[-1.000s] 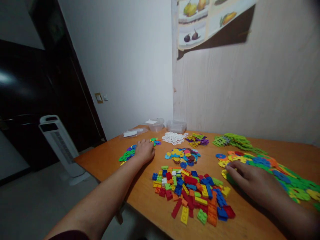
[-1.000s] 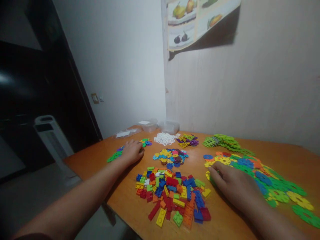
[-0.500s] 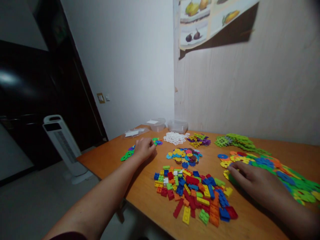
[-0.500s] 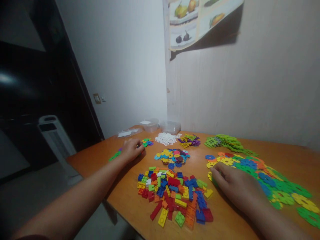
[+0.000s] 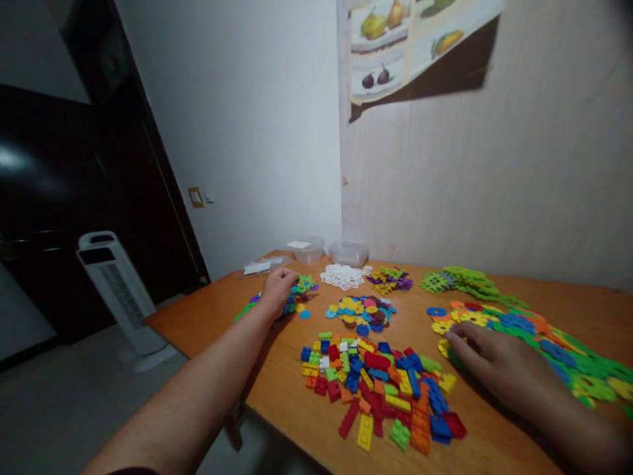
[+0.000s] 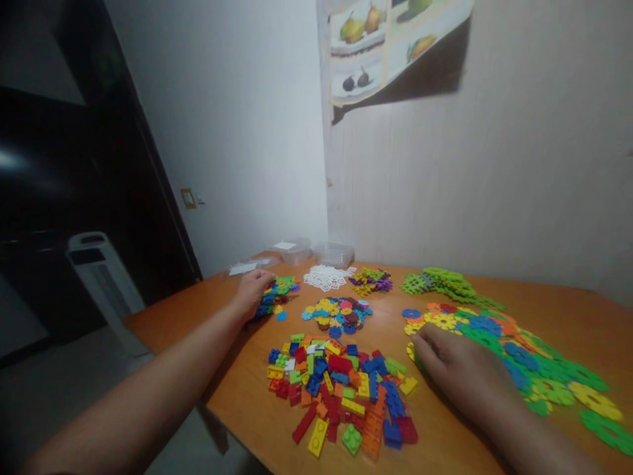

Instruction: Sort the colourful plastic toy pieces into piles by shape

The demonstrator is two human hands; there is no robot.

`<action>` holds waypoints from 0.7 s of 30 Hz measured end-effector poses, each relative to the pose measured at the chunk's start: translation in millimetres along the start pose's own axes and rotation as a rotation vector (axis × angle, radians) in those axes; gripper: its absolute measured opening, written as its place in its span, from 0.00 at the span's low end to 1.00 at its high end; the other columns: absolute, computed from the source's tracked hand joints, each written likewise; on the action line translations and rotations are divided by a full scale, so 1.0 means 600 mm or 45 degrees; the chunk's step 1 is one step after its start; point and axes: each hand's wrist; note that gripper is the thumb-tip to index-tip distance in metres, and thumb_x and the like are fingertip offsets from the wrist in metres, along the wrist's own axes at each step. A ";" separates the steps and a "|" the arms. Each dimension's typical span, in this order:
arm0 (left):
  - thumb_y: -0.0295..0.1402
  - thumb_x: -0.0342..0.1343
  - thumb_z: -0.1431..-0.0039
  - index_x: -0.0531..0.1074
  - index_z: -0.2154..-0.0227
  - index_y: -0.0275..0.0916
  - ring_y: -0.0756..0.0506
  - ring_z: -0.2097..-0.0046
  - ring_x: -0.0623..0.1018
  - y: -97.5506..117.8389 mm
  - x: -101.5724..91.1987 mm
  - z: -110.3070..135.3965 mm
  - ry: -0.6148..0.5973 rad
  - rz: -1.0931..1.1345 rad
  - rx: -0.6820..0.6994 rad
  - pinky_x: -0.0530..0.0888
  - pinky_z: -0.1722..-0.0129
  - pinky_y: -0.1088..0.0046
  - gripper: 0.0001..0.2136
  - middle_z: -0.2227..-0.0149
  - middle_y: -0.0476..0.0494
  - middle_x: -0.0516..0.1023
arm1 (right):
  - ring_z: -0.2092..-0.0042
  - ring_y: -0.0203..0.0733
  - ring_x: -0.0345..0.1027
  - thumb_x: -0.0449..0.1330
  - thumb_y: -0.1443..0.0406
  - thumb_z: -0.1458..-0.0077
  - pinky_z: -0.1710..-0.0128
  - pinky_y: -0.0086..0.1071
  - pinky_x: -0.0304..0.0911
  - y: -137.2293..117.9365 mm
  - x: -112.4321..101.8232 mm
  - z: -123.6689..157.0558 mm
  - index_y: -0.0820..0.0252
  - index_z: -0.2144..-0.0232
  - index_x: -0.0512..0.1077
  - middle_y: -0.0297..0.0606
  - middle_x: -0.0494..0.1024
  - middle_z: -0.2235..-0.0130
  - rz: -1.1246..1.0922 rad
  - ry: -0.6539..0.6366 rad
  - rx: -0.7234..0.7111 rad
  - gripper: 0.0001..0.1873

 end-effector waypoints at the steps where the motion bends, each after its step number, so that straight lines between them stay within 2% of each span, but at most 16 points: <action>1: 0.38 0.60 0.57 0.71 0.78 0.39 0.49 0.73 0.70 0.004 0.010 0.000 -0.012 0.021 -0.015 0.66 0.72 0.75 0.08 0.77 0.51 0.72 | 0.71 0.42 0.71 0.52 0.47 0.36 0.70 0.33 0.58 -0.002 -0.001 0.000 0.52 0.69 0.75 0.36 0.79 0.72 -0.002 -0.029 0.000 0.21; 6: 0.39 0.60 0.54 0.69 0.78 0.40 0.51 0.78 0.66 0.027 0.081 -0.003 -0.154 0.044 -0.187 0.60 0.78 0.76 0.09 0.81 0.53 0.68 | 0.69 0.44 0.72 0.51 0.48 0.35 0.68 0.33 0.58 -0.012 -0.006 0.001 0.52 0.66 0.76 0.37 0.79 0.71 -0.011 -0.069 0.020 0.20; 14: 0.30 0.62 0.52 0.67 0.84 0.38 0.52 0.80 0.65 0.049 0.213 -0.033 -0.321 -0.059 -0.344 0.59 0.79 0.76 0.11 0.85 0.51 0.66 | 0.67 0.44 0.75 0.49 0.48 0.33 0.68 0.34 0.57 -0.006 -0.005 0.000 0.52 0.65 0.76 0.37 0.82 0.66 -0.009 -0.175 0.063 0.22; 18: 0.29 0.63 0.44 0.73 0.76 0.35 0.52 0.80 0.68 0.058 0.272 -0.035 -0.361 -0.098 -0.446 0.62 0.79 0.76 0.07 0.82 0.49 0.70 | 0.67 0.45 0.75 0.49 0.49 0.32 0.68 0.34 0.56 -0.013 -0.009 0.004 0.52 0.63 0.77 0.38 0.82 0.67 -0.011 -0.040 0.056 0.22; 21: 0.36 0.62 0.34 0.76 0.60 0.33 0.51 0.72 0.75 0.063 0.309 -0.029 -0.396 -0.101 -0.523 0.73 0.73 0.75 0.09 0.69 0.45 0.79 | 0.67 0.45 0.75 0.49 0.49 0.32 0.69 0.34 0.56 -0.016 -0.015 0.004 0.51 0.63 0.77 0.38 0.83 0.66 -0.033 0.016 0.017 0.21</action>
Point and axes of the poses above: each hand's wrist, its own z-axis away from the middle knuckle, its own x-axis out of the palm, y = z × x
